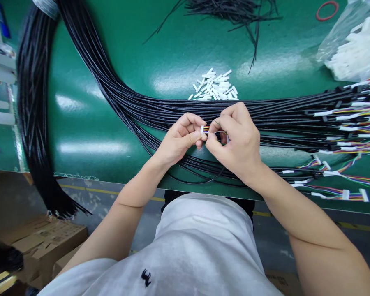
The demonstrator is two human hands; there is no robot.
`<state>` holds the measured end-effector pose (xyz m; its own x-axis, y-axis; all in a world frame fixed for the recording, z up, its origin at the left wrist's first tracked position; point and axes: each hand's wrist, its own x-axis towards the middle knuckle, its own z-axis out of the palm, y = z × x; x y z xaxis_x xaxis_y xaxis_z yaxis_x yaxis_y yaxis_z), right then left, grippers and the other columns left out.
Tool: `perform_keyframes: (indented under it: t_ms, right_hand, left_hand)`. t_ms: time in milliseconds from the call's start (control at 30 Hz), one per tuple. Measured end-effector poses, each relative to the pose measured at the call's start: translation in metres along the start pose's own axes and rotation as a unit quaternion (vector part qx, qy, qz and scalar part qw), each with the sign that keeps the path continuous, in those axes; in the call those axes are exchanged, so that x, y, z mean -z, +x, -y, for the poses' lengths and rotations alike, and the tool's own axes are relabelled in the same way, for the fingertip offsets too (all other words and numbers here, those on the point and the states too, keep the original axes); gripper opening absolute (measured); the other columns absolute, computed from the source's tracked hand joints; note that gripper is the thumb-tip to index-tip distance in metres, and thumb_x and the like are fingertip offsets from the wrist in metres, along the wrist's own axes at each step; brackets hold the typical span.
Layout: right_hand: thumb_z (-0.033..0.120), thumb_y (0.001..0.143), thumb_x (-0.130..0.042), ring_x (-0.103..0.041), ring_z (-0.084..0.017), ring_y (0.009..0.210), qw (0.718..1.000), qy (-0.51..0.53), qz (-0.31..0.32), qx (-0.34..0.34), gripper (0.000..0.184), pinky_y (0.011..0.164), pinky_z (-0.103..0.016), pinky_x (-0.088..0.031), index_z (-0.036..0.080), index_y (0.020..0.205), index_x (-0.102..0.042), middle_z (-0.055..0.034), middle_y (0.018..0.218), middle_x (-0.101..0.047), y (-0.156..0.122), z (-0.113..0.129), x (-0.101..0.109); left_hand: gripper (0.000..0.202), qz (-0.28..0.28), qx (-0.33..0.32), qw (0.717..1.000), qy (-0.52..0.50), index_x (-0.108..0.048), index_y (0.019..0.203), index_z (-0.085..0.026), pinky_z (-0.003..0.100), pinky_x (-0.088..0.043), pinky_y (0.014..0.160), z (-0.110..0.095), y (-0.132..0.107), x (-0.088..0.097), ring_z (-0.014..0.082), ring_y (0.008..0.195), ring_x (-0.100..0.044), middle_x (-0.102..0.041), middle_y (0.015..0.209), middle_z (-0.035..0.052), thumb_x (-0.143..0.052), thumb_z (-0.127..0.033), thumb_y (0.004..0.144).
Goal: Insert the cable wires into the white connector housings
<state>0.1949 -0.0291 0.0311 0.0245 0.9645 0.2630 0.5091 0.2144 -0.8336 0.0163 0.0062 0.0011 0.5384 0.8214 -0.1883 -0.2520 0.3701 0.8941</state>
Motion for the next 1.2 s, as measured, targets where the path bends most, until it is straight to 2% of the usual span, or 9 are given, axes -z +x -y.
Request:
perform_keyframes:
  t_ms: [200,400,600,733,833,900,1000,1100,1200]
  right_hand:
    - [0.017,0.083,-0.072,-0.054,-0.021,0.069,0.999,0.026,0.026,-0.011,0.017,0.06,-0.04,-0.047,0.029,0.074,-0.064,-0.0054,0.084,-0.059,0.001,-0.001,0.002]
    - [0.019,0.086,-0.073,-0.053,-0.019,0.066,0.999,0.028,0.043,-0.011,0.017,0.061,-0.039,-0.049,0.028,0.074,-0.064,-0.0047,0.086,-0.063,0.001,-0.003,0.001]
    - [0.015,0.085,-0.071,-0.054,-0.016,0.067,0.998,0.037,0.05,-0.015,0.015,0.06,-0.037,-0.049,0.027,0.078,-0.066,-0.0041,0.09,-0.062,0.002,-0.004,0.001]
    - [0.023,0.092,-0.07,-0.06,-0.017,0.071,0.992,0.107,0.043,-0.052,0.007,0.059,-0.036,-0.052,0.029,0.089,-0.068,-0.0045,0.103,-0.063,0.002,-0.003,0.004]
    - [0.029,0.097,-0.07,-0.06,-0.017,0.071,0.99,0.123,0.044,-0.056,0.01,0.059,-0.037,-0.051,0.03,0.087,-0.07,-0.0042,0.103,-0.063,0.002,-0.001,0.007]
    - [0.027,0.095,-0.073,-0.062,-0.02,0.078,0.993,0.099,0.057,-0.032,0.011,0.062,-0.037,-0.051,0.03,0.085,-0.071,-0.0048,0.099,-0.064,0.002,-0.002,0.008]
    - [0.022,0.093,-0.073,-0.063,-0.021,0.083,0.994,0.076,0.081,-0.007,0.01,0.066,-0.037,-0.051,0.028,0.085,-0.071,-0.0056,0.099,-0.064,0.002,-0.005,0.005]
    - [0.021,0.091,-0.072,-0.061,-0.02,0.081,0.993,0.068,0.097,0.007,0.009,0.066,-0.036,-0.05,0.027,0.085,-0.069,-0.005,0.096,-0.063,0.001,-0.009,0.0]
    - [0.02,0.09,-0.07,-0.058,-0.019,0.079,0.991,0.064,0.112,0.023,0.01,0.067,-0.036,-0.05,0.027,0.083,-0.067,-0.004,0.093,-0.063,0.0,-0.012,-0.005]
  left_hand:
    - [0.039,0.002,-0.034,0.999,0.027,-0.063,0.104,-0.022,0.019,-0.058,0.069,-0.001,-0.001,0.001,0.0039,0.073,-0.068,-0.069,0.09,-0.0039,-0.087,-0.048,0.086]
    - [0.045,0.006,-0.041,0.997,0.065,-0.063,0.101,-0.021,0.019,-0.056,0.066,-0.002,-0.002,0.004,0.0047,0.072,-0.068,-0.069,0.088,-0.0047,-0.093,-0.047,0.079]
    - [0.044,-0.004,-0.062,0.994,0.088,-0.063,0.101,-0.021,0.018,-0.054,0.065,-0.002,-0.001,0.003,0.0045,0.072,-0.067,-0.069,0.087,-0.0044,-0.09,-0.048,0.081]
    - [0.04,-0.039,-0.081,0.99,0.113,-0.063,0.108,-0.022,0.021,-0.053,0.066,-0.001,0.001,0.007,0.0069,0.075,-0.065,-0.068,0.085,-0.0027,-0.08,-0.054,0.091]
    - [0.041,-0.05,-0.101,0.98,0.166,-0.066,0.114,-0.023,0.025,-0.055,0.072,-0.001,0.0,0.01,0.0098,0.081,-0.067,-0.069,0.091,0.0001,-0.073,-0.059,0.095]
    - [0.043,-0.072,-0.148,0.958,0.233,-0.068,0.12,-0.026,0.028,-0.057,0.079,-0.003,-0.002,0.01,0.0122,0.089,-0.068,-0.07,0.104,0.0028,-0.071,-0.061,0.095]
    - [0.04,-0.084,-0.232,0.901,0.357,-0.071,0.126,-0.031,0.035,-0.058,0.091,-0.007,-0.006,0.009,0.0176,0.105,-0.07,-0.07,0.12,0.0051,-0.069,-0.059,0.098]
    - [0.027,-0.059,-0.333,0.827,0.45,-0.071,0.127,-0.032,0.036,-0.056,0.094,-0.006,-0.007,0.008,0.0179,0.109,-0.07,-0.072,0.116,0.0035,-0.066,-0.043,0.103]
    - [0.021,-0.064,-0.436,0.754,0.488,-0.07,0.123,-0.027,0.03,-0.054,0.088,-0.001,-0.004,0.008,0.0135,0.098,-0.069,-0.074,0.106,0.0014,-0.067,-0.026,0.102]
